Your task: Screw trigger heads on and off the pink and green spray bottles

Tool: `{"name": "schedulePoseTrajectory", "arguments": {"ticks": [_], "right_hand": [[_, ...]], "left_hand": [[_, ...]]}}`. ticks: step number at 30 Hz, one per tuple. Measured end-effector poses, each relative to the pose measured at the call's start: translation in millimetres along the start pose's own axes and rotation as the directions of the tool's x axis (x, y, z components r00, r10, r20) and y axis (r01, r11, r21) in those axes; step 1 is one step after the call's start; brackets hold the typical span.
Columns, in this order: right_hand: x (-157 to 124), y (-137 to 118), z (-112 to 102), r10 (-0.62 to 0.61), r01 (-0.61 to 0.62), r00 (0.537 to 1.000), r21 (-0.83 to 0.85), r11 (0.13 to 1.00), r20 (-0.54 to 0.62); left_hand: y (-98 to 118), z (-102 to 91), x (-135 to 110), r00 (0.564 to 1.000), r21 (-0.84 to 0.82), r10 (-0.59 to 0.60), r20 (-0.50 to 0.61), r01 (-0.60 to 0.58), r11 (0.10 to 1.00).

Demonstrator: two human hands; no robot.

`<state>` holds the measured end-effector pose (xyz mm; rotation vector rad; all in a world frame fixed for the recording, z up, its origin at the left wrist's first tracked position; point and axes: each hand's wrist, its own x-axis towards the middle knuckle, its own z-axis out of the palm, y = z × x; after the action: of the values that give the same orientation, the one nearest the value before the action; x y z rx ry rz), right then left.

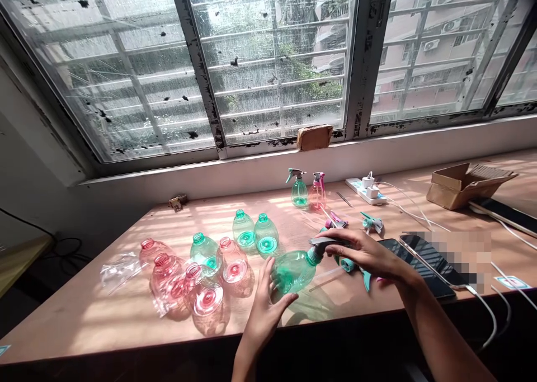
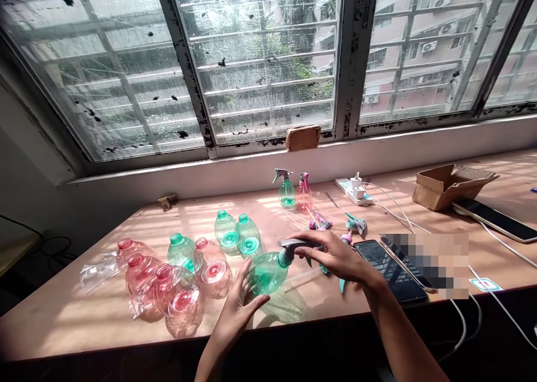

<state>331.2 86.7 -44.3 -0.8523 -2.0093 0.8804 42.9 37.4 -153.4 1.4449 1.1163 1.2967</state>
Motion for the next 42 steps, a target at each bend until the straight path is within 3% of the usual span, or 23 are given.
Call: {"name": "schedulePoseTrajectory", "arguments": {"ticks": [8,12,15,19,22,25,27,30,32,37,42], "right_hand": [[-3.6,-0.6,2.9,0.046,-0.029,0.993,0.157,0.987,-0.105],[-16.3,0.1,-0.5,0.118,-0.002,0.95,0.372,0.928,-0.288],[-24.4,-0.6,-5.3,0.09,0.094,0.923,0.446,0.89,-0.374],[-28.6,-11.1,-8.6,0.056,0.148,0.918,0.469,0.87,-0.394],[-29.0,-29.2,-3.5,0.109,0.089,0.94,0.541,0.837,-0.322],[-25.8,-46.1,6.5,0.172,-0.002,0.961,0.62,0.785,-0.215],[-21.5,-51.5,13.8,0.168,-0.01,0.97,0.658,0.753,-0.177],[-14.8,-51.6,23.2,0.14,0.008,0.977,0.681,0.733,-0.162],[-13.0,-50.0,27.4,0.126,0.028,0.976,0.679,0.734,-0.177],[-17.7,-48.4,30.7,0.107,0.035,0.979,0.659,0.752,-0.174],[-16.6,-46.3,31.5,0.153,-0.012,0.973,0.626,0.78,-0.171]], "left_hand": [[15.3,-1.6,-0.3,1.0,-0.154,-0.023,-0.017,0.02,0.988],[57.8,-2.0,4.2,1.0,-0.249,0.019,-0.001,-0.019,0.968],[100.2,-1.4,6.4,0.988,-0.174,0.153,-0.032,-0.156,0.972],[138.3,-3.2,-3.7,0.889,0.113,0.457,0.014,-0.455,0.883],[146.7,-13.0,-12.8,0.803,0.397,0.575,0.159,-0.585,0.707],[147.3,-26.9,-14.2,0.708,0.495,0.659,0.255,-0.681,0.54],[146.9,-35.4,-13.4,0.722,0.532,0.648,0.243,-0.658,0.533],[147.2,-45.4,-16.1,0.82,0.583,0.541,0.187,-0.536,0.611],[148.1,-50.4,-20.2,0.853,0.57,0.49,0.18,-0.497,0.654],[153.4,-56.4,-26.0,0.856,0.378,0.486,0.177,-0.515,0.769],[160.5,-55.6,-26.4,0.825,0.436,0.507,0.248,-0.563,0.702]]}}
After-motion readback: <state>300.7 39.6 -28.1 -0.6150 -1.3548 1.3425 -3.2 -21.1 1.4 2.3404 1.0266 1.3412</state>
